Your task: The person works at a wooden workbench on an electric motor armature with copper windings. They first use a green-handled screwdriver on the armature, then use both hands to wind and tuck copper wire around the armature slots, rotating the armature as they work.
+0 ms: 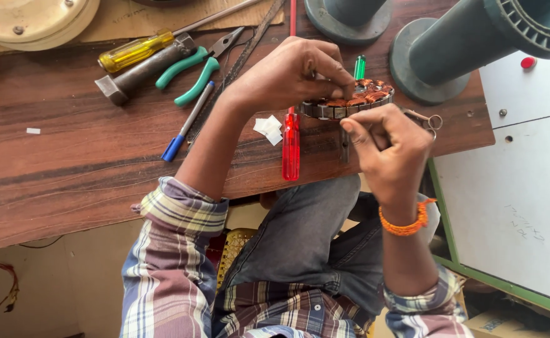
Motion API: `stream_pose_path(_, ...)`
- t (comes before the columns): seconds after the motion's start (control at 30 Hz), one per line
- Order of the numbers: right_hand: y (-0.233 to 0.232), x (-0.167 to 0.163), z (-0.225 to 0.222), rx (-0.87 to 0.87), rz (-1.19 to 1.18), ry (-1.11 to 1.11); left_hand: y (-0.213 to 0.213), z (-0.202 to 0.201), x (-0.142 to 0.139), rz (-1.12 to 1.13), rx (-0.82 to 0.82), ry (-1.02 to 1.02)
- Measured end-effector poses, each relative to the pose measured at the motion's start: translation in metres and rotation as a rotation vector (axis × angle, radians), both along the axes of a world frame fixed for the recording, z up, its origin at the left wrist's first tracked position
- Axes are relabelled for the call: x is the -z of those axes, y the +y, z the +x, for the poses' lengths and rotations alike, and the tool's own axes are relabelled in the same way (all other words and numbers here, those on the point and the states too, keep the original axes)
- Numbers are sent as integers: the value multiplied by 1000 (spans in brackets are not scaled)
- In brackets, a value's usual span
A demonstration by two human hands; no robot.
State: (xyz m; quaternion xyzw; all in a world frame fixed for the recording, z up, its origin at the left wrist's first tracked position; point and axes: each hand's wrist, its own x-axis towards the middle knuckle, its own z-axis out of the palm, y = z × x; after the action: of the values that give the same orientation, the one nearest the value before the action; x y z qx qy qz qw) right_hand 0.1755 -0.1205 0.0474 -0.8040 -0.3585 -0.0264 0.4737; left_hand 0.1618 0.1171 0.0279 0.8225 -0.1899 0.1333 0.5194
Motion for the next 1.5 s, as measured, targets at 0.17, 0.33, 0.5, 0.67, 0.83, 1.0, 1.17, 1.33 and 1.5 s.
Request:
stream_pose_path(0.17,-4,44,-2,48,156,120,4,3,2,-35,81,-6)
stream_pose_path(0.33,2,72,1,10,329,273,4,-4,-2,-9,118,26)
stream_pose_path(0.5,11,80,3,-18,562,403,-5,-11,-8,90,8,-11)
stream_pose_path(0.67,11,84,5,-28,582,443,-36,-10,-3,329,-266,-239)
stream_pose_path(0.83,-21,72,22,78,203,214,-49,-13,2,450,-363,-215)
stream_pose_path(1.0,-46,31,40,-36,107,86,-38,-19,-4,499,-259,-338)
stream_pose_path(1.17,-39,-4,46,-100,2,-137,-37,-20,-8,504,-242,-338)
stream_pose_path(1.33,-24,-21,50,-178,-38,-283,-40,-18,-4,479,-268,-282)
stream_pose_path(1.5,-5,-25,65,-246,-64,-313,-43,-17,-1,450,-300,-306)
